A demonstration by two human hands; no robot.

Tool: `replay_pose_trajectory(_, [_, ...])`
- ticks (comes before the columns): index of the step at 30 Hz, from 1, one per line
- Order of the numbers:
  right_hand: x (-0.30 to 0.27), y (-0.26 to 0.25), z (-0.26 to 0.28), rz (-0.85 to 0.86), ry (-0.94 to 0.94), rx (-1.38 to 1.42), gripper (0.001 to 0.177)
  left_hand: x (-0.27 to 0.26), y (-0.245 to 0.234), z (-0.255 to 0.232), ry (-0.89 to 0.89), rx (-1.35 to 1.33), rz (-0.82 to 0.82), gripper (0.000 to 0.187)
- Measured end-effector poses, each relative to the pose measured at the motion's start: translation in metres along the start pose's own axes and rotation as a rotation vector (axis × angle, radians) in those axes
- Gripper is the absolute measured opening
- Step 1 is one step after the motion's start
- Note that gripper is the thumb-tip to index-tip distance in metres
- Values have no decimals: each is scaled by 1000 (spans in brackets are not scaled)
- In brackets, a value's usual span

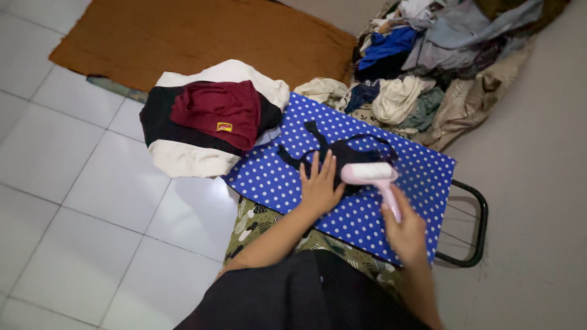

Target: The person uses a lint roller to remove lint from several garments laid on a blue polka-dotted ironing board. They roll the sticky surface over a black and white shirt, a maroon shirt, and a black bra, then place each item aside after treatment.

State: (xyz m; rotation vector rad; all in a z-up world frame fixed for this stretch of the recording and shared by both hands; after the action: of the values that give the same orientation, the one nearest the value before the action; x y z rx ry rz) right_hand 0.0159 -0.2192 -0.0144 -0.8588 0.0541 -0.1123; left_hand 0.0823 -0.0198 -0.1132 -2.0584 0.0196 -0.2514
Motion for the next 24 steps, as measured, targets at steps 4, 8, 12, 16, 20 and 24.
replay_pose_trajectory(4, [24,40,20,81,-65,-203,48,3,6,25,-96,-50,167,112])
replay_pose_trajectory(8, [61,71,23,154,-118,-371,46,0,0,33,-83,-37,87,122])
replay_pose_trajectory(12, [106,77,33,100,-207,-303,44,7,2,33,-93,-27,94,123])
replay_pose_trajectory(16, [103,80,31,126,-250,-330,45,2,0,35,-85,-33,68,119])
replay_pose_trajectory(20, [56,61,11,148,-187,-336,45,5,4,38,-107,8,148,113])
replay_pose_trajectory(24, [24,32,-26,278,14,-277,51,4,3,35,-108,29,192,113])
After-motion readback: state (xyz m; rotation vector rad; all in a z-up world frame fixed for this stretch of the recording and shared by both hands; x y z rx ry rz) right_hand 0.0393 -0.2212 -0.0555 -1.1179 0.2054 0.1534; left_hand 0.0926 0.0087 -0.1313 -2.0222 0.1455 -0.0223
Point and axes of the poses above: each hand's wrist, its own x-axis towards the middle knuckle, its own y-axis out of the palm, z = x × y, the point moved 9 cm from there along x, towards the middle knuckle, and after that the axes turned 2 degrees about z, right-handed, at the moved point
